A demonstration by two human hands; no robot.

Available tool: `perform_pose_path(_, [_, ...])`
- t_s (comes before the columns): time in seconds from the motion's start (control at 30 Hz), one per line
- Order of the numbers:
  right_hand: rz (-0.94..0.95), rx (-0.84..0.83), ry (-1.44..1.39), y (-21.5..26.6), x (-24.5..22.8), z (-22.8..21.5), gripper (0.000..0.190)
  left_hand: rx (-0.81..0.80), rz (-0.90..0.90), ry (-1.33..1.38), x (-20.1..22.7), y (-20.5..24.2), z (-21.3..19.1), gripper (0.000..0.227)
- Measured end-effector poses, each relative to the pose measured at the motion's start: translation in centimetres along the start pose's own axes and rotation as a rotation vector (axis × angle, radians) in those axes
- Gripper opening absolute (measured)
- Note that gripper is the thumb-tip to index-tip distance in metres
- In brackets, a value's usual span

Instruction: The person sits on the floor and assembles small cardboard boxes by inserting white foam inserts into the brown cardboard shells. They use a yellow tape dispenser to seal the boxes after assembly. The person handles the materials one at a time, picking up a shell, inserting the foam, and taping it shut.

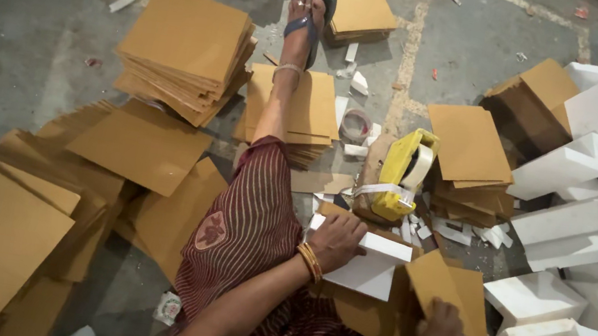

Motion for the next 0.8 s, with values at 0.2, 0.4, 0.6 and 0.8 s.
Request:
perform_pose_path(0.2, [0.054, -0.014, -0.079, -0.4, 0.1, 4.2, 0.045, 0.005, 0.006, -0.018, 0.1, -0.2, -0.2, 0.045])
perform_pose_path(0.4, [0.111, 0.054, -0.109, -0.6, 3.8, 2.7, 0.043, -0.103, -0.051, -0.016, 0.1, -0.8, 0.5, 0.048])
perform_pose_path(0.6, [0.214, -0.234, -0.876, -1.9, 10.2, -4.3, 0.056, 0.003, -0.017, -0.008, 0.1, -0.2, 0.1, 0.049])
perform_pose_path(0.8, [-0.003, -0.167, -0.791, -5.7, 10.7, -1.4, 0.068, 0.018, -0.038, 0.001, 0.0, -0.2, 0.2, 0.048])
Point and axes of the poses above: each hand's wrist, its own y-axis away from the middle knuckle, its own z-axis out of the palm, x = y × z, the point moved 6 cm from there along -y, towards the middle knuckle, and after that the axes turned 11 degrees about -x, right-handed, at the moved point
